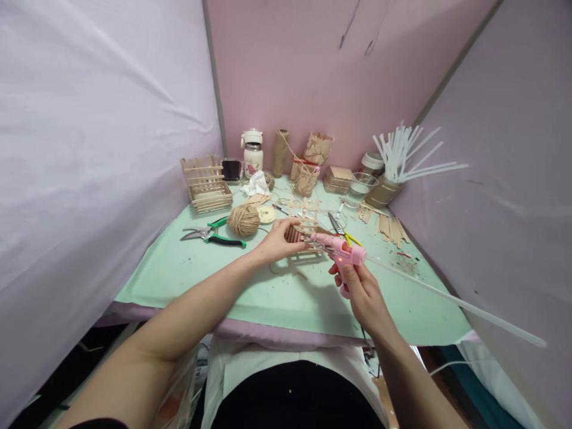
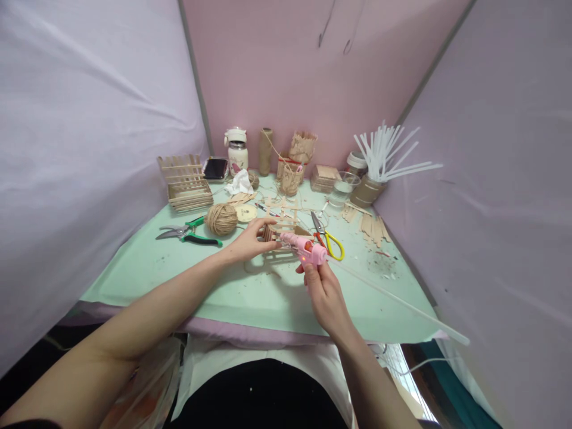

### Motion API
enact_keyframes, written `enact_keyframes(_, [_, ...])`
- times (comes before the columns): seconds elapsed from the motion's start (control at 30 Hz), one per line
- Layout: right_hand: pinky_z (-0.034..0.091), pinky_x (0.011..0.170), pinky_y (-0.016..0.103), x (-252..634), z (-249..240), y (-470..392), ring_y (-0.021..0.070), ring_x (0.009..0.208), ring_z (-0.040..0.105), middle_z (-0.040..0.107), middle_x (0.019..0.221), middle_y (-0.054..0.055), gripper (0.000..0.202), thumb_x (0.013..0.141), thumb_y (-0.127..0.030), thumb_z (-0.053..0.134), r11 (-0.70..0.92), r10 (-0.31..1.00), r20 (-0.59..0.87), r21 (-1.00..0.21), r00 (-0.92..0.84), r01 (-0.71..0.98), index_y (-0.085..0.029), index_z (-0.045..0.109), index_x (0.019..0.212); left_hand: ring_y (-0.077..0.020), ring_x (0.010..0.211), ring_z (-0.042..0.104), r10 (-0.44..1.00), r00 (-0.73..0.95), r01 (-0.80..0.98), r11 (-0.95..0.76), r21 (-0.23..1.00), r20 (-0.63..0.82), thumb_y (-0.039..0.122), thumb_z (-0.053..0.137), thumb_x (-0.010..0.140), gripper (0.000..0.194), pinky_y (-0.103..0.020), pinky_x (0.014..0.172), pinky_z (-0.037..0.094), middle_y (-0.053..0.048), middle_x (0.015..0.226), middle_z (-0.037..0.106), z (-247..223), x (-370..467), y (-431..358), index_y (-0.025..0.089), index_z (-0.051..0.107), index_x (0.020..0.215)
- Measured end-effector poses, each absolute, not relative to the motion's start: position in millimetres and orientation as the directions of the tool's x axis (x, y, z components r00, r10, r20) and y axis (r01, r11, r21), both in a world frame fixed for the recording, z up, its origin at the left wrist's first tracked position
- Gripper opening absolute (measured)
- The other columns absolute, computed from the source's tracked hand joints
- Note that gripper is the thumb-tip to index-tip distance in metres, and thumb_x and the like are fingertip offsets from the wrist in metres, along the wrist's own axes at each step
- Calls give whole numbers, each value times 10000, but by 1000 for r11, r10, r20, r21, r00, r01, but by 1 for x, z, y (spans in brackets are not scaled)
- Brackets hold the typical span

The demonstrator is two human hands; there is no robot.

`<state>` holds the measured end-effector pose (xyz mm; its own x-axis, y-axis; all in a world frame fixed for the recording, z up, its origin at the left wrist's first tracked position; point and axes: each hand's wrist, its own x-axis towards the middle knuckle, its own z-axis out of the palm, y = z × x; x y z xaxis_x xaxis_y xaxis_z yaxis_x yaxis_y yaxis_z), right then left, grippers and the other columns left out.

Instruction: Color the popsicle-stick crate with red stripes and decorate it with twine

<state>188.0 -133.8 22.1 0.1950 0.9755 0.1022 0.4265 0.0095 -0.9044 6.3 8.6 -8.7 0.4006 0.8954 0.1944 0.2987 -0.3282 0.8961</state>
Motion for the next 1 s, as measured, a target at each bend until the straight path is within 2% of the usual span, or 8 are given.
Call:
enact_keyframes(0.47, [429,563,279,188,22,-133,162,687,558,648,850,62,537,883,-670,389,-8,975,91,-901,205,433,-189,615,957,-257,1248,474,896,401,309,-326,893,189,383,780,646,651,-423,1098,369,-115,1308,430,-8,6,9,218,547,1230])
enact_keyframes(0.7, [437,574,279,190,22,-135,170,694,565,647,804,57,533,885,-671,381,-18,972,96,-878,212,478,-196,624,894,-255,1258,464,893,401,293,-334,896,202,366,785,646,624,-425,1094,374,-101,1287,442,-8,6,9,238,557,1212])
enact_keyframes(1.0, [440,620,317,196,20,-138,204,750,579,658,900,92,482,902,-619,396,20,958,160,-866,240,499,-195,619,949,-253,1218,498,892,406,284,-331,900,200,421,800,634,660,-428,1098,376,-106,1276,444,-7,6,8,242,561,1222])
